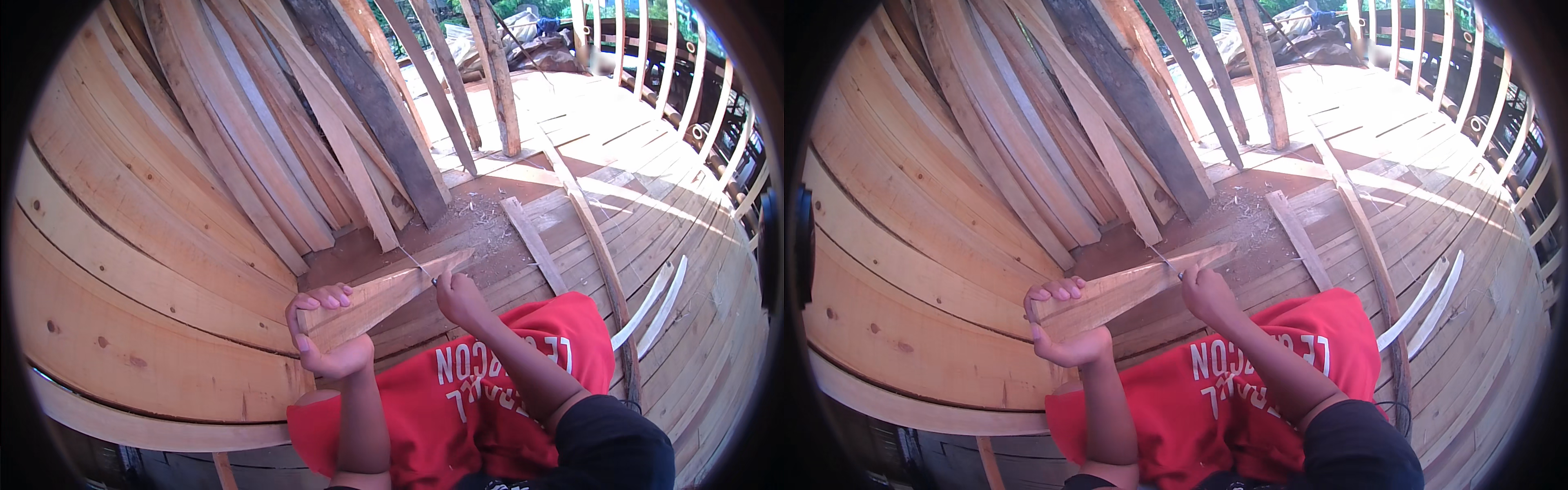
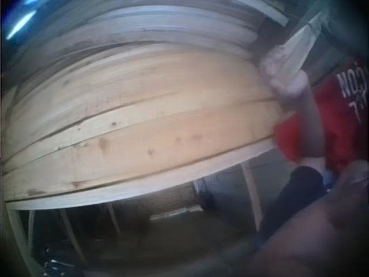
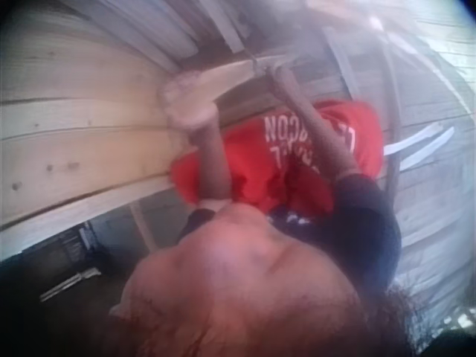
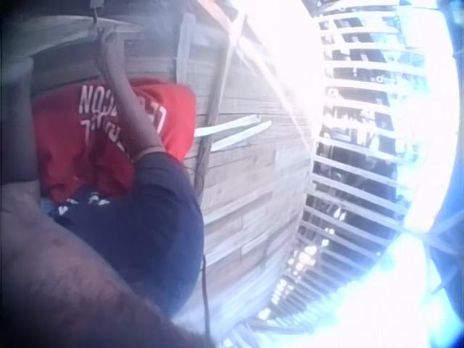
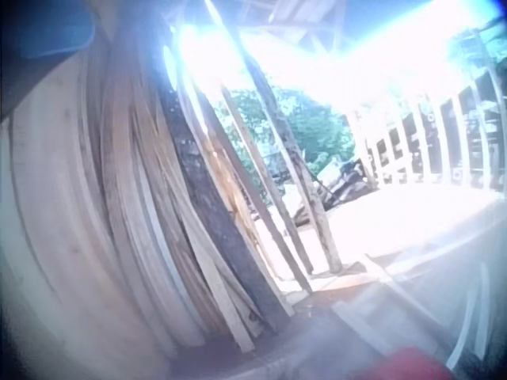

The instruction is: The person sits on the wooden floor of a structure and uses a small knife to carve a rectangular piece of wood held in their left hand. They repeatedly shave thin layers from the wood's surface, creating wood shavings that fall onto the floor.

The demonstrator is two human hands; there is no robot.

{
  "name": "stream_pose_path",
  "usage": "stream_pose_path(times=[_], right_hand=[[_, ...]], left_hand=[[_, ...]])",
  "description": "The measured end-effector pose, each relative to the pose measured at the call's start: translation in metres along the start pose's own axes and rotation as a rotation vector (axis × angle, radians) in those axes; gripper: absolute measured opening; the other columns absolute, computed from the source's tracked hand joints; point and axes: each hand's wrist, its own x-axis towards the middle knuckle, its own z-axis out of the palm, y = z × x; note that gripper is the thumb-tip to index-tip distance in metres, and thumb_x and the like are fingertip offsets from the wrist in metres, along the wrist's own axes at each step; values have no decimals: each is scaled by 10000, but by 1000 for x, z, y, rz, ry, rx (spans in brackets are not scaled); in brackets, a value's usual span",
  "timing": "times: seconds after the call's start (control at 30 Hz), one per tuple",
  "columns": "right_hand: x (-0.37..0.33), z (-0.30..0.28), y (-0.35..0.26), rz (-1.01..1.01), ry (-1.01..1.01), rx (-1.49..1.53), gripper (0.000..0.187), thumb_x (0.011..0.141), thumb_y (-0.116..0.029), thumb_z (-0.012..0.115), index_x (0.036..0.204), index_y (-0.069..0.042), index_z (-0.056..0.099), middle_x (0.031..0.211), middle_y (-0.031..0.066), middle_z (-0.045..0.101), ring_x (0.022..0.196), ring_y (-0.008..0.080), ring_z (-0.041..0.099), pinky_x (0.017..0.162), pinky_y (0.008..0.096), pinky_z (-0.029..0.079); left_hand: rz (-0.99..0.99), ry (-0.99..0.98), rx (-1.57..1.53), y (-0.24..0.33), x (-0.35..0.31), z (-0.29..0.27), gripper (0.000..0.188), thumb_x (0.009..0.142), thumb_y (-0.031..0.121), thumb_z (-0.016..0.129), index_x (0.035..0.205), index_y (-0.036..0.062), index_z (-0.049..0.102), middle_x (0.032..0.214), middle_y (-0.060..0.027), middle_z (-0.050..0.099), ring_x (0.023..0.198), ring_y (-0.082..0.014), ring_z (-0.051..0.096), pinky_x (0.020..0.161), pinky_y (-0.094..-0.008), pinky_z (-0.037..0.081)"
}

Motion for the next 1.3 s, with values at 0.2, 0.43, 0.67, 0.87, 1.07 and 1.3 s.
stream_pose_path(times=[0.2, 0.43, 0.67, 0.87, 1.07, 1.3], right_hand=[[54, 8, 117, 76, 208, -121, 498, 942, -285, 345, 798, 118, 599, 860, 369, 598, 873, 538, 582, 851, 554, 439], [27, -15, 47, 175, 103, 1, 530, 936, -312, 328, 938, 127, 624, 1019, 400, 570, 1048, 523, 543, 927, 557, 408], [8, 2, 26, 31, 50, -8, 562, 939, -341, 317, 869, 126, 621, 939, 387, 586, 985, 545, 550, 894, 543, 425], [14, 1, 19, 39, 113, -53, 543, 938, -335, 319, 866, 103, 633, 907, 368, 597, 933, 539, 565, 885, 557, 429], [67, -17, 101, 146, 136, -149, 544, 946, -348, 319, 948, 100, 627, 1015, 379, 582, 1008, 519, 560, 913, 554, 420], [23, -9, 3, 92, -99, -143, 508, 953, -318, 319, 933, 83, 632, 988, 332, 620, 990, 496, 583, 884, 547, 449]], left_hand=[[-32, -107, -1, 0, -4, 9, 397, 835, 449, 427, 952, 71, 459, 783, -89, 500, 730, -217, 501, 752, -414, 430], [-34, -79, 42, 1, -12, 18, 398, 838, 440, 425, 960, 63, 457, 775, -88, 496, 732, -222, 496, 769, -413, 423], [-50, -44, 5, 3, -3, 4, 393, 834, 445, 417, 945, 70, 459, 775, -85, 488, 733, -220, 485, 769, -407, 416], [-29, 21, -11, 2, 5, -2, 409, 834, 439, 433, 942, 46, 462, 772, -102, 506, 725, -229, 506, 756, -420, 432], [-82, -123, -25, 0, -9, 18, 392, 827, 448, 433, 944, 75, 463, 781, -83, 496, 723, -216, 488, 760, -410, 416], [-46, -42, 21, 2, 0, -3, 387, 818, 438, 428, 951, 76, 453, 797, -78, 488, 733, -211, 483, 767, -413, 417]])
